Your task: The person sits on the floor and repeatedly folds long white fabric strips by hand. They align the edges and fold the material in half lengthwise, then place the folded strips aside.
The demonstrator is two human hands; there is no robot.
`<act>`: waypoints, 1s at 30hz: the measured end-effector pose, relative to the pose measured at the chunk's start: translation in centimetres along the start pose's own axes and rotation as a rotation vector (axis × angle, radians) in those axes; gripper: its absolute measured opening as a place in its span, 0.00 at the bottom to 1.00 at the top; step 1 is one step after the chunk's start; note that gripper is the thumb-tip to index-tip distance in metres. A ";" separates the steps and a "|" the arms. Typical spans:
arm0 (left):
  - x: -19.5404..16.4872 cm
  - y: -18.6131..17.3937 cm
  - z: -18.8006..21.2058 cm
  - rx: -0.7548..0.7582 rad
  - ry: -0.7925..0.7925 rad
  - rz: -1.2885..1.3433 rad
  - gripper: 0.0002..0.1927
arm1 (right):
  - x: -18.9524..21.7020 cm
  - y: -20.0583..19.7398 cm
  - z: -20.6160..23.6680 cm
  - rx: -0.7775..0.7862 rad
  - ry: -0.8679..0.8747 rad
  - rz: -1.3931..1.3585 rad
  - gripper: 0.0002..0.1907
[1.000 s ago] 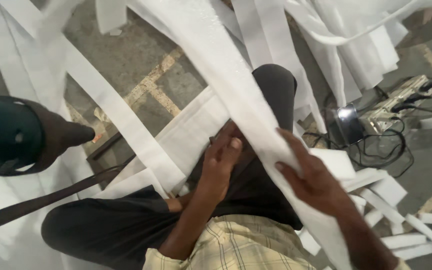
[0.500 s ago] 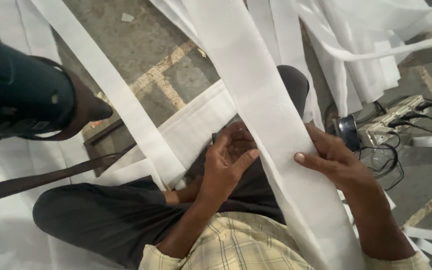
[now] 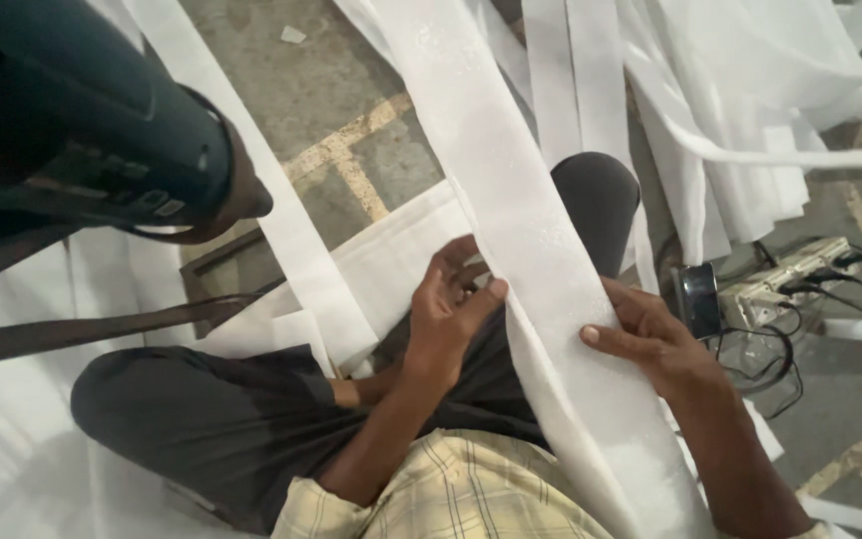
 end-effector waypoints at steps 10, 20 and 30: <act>-2.1 -2.0 -5.1 -0.112 -0.013 0.051 0.43 | -2.1 -0.1 -0.4 0.069 0.066 0.071 0.33; -3.4 -3.3 -13.0 -0.131 -0.007 0.075 0.49 | -6.1 -2.1 1.7 0.202 0.109 0.527 0.36; -3.7 -2.2 -12.5 -0.051 0.027 0.106 0.49 | -15.8 -7.5 10.3 0.918 -0.106 0.775 0.40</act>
Point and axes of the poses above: each hand's wrist, its own z-axis away from the middle knuckle, its own y-axis out of the palm, x = y × z, the point moved 2 cm from there along -z, towards the middle knuckle, and after that the axes turned 15 degrees about z, right-handed, at the moved point
